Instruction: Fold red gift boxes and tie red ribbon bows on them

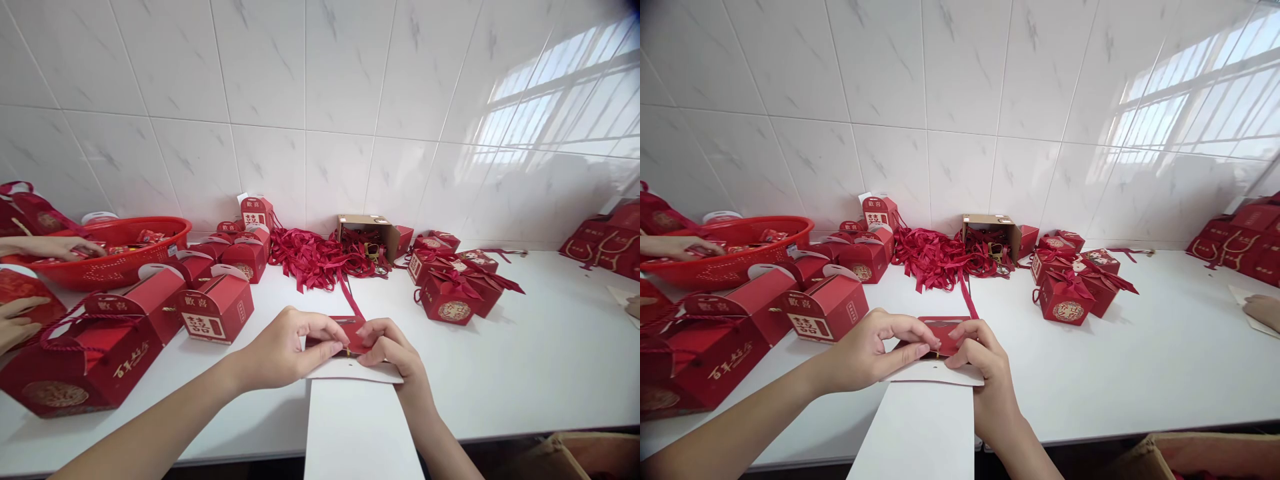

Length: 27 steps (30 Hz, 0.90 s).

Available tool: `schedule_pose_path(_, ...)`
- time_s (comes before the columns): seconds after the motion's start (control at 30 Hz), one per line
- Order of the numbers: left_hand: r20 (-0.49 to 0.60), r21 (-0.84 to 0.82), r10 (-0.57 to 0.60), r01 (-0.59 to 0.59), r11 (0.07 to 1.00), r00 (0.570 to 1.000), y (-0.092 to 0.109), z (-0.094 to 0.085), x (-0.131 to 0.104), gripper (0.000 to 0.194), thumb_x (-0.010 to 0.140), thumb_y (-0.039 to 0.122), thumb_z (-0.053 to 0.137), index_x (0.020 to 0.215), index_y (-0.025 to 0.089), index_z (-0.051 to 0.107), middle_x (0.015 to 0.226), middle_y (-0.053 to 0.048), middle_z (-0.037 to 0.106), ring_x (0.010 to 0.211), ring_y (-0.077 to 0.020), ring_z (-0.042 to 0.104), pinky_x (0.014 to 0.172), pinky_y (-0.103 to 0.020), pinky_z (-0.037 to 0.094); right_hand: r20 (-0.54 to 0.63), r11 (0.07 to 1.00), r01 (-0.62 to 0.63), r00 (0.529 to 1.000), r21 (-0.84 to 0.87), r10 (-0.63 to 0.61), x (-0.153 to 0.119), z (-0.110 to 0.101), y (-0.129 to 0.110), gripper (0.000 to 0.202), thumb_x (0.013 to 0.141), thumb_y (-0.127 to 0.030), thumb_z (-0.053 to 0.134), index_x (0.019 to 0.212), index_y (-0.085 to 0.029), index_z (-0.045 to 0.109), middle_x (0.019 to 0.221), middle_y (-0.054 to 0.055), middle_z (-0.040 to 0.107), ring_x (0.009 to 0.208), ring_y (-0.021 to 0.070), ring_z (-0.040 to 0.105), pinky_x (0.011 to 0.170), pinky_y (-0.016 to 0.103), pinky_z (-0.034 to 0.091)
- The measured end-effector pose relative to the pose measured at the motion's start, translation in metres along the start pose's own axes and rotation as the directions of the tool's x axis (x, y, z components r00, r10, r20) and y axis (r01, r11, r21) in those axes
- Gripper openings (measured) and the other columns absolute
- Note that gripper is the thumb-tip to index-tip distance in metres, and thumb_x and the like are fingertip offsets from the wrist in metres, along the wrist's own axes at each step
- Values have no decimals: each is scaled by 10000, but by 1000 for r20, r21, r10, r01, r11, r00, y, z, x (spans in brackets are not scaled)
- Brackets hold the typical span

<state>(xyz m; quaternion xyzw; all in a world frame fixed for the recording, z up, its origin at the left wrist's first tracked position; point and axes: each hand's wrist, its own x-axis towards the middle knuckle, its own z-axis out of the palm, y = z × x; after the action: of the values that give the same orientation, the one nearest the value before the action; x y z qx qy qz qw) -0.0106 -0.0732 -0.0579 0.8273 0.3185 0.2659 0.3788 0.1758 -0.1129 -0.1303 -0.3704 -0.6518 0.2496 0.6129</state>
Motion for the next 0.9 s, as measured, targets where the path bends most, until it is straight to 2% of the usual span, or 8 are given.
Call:
schedule_pose_path(0.2,-13,2,10,-10,1000,1000,-1,1,1,165,836,210,570,890,149,713,813,-46,750,691,-125,650,577,-196,475,20,998,-41,999,54,40,-1,0,2,157,678,-215,737,630,-210,588,979,51,540,852,196,574,656,289,478)
schedule_pose_path(0.33,16,1,-2,2,1000,1000,-1,1,1,173,840,213,566,921,144,702,858,-59,752,752,-140,670,563,-190,463,66,983,-128,991,128,120,2,-1,0,193,672,-232,767,623,-192,585,987,50,530,846,193,601,667,289,468)
schedule_pose_path(0.47,47,27,2,-3,1000,999,0,0,1,184,841,213,569,959,150,695,908,-58,752,816,-145,684,595,-181,479,100,978,-172,982,119,160,5,-3,-3,222,643,-264,799,605,-182,596,947,42,544,814,179,601,672,277,452)
schedule_pose_path(0.7,92,207,157,-173,963,983,3,-4,3,194,850,158,530,929,154,708,785,-20,737,629,-88,607,539,-167,433,68,979,-196,979,64,191,9,-3,-7,249,655,-329,772,598,-183,578,867,41,571,806,187,582,709,284,433)
schedule_pose_path(0.9,51,222,197,-203,954,979,2,0,1,182,859,153,512,909,142,687,701,-7,711,566,-76,545,504,-170,400,44,983,-167,986,82,164,8,0,-9,139,671,-211,679,677,-204,541,789,14,567,760,176,548,672,269,411)
